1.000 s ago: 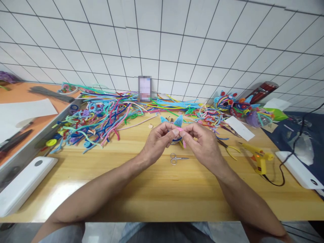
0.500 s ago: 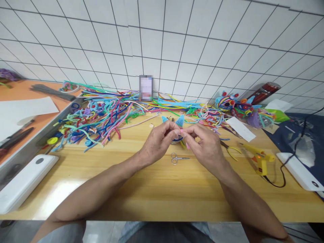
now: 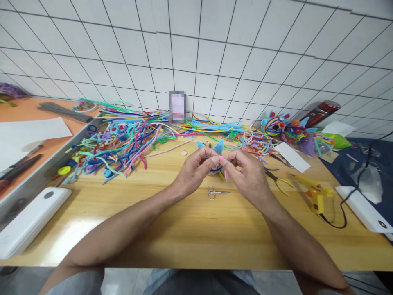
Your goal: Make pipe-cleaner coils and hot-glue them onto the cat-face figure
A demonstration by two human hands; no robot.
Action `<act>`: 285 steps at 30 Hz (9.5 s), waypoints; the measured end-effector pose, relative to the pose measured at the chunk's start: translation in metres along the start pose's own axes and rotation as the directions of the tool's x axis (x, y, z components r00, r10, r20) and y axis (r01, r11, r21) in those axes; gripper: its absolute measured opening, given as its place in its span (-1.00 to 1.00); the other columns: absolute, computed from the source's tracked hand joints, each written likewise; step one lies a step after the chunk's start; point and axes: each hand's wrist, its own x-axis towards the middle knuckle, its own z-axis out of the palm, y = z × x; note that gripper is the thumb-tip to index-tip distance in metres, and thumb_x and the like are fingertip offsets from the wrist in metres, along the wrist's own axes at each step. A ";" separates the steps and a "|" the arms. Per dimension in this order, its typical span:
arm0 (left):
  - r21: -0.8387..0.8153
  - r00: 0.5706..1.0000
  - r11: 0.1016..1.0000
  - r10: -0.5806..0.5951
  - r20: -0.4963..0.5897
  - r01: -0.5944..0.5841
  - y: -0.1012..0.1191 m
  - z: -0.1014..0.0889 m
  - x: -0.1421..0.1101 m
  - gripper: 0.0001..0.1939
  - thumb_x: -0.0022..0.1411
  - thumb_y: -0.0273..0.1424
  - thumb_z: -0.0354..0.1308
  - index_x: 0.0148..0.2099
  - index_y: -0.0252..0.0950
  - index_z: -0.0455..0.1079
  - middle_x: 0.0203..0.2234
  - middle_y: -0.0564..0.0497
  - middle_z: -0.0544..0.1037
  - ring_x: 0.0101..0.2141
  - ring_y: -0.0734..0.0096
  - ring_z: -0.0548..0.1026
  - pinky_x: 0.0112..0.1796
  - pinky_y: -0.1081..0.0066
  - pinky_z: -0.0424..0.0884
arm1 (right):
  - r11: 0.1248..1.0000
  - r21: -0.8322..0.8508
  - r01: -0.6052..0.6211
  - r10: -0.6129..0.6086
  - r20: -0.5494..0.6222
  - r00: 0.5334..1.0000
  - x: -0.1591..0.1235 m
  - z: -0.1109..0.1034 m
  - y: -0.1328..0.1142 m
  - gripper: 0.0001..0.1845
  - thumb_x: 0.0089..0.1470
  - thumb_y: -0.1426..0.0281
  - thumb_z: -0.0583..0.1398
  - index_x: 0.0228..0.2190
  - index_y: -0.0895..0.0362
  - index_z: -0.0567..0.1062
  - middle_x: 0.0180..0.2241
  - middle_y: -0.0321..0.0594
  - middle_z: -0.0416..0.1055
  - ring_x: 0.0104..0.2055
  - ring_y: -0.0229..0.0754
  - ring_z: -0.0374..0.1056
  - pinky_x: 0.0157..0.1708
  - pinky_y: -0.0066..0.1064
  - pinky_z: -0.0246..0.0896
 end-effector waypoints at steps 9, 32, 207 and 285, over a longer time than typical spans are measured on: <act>0.540 0.910 0.734 0.347 0.226 -0.413 0.010 -0.017 0.001 -0.86 0.53 -0.40 0.08 -0.13 -0.26 0.43 -0.29 -0.01 0.61 -0.28 0.41 0.54 -0.21 0.43 0.41 | 0.945 -0.213 0.248 -0.254 0.001 0.967 -0.004 -0.007 -0.003 -0.88 0.36 0.41 0.22 -0.29 0.04 0.52 -0.39 -0.28 0.55 -0.33 -0.18 0.44 -0.22 -0.32 0.30; 0.546 0.901 0.717 0.356 0.249 -0.434 0.014 -0.017 0.001 -0.77 0.56 -0.29 0.02 -0.15 -0.24 0.42 -0.27 -0.04 0.59 -0.21 0.33 0.54 -0.14 0.35 0.43 | 0.986 -0.068 0.152 -0.149 0.046 0.988 0.000 -0.011 -0.007 -0.84 0.30 0.38 0.26 -0.37 0.04 0.53 -0.48 -0.33 0.45 -0.44 -0.21 0.35 -0.38 -0.32 0.22; -0.228 0.986 0.972 -0.090 -0.142 0.056 0.008 0.009 -0.008 -0.57 0.18 -0.02 0.43 -0.28 -0.28 0.47 -0.53 0.13 0.41 -0.49 0.54 0.30 -0.41 0.47 0.30 | 0.986 0.149 0.080 -0.049 -0.201 0.978 -0.007 0.016 -0.005 -0.95 0.28 0.37 0.31 -0.29 0.02 0.57 -0.33 -0.30 0.58 -0.29 -0.19 0.49 -0.23 -0.28 0.41; -0.074 0.998 0.996 -0.057 -0.021 0.055 0.060 0.060 -0.109 -0.58 0.18 -0.01 0.39 -0.32 -0.30 0.53 -0.51 0.08 0.50 -0.44 0.47 0.35 -0.32 0.42 0.32 | 0.975 0.143 0.171 -0.121 -0.303 0.945 -0.116 -0.017 -0.052 -0.93 0.23 0.39 0.27 -0.32 0.05 0.58 -0.39 -0.29 0.59 -0.37 -0.23 0.49 -0.32 -0.36 0.40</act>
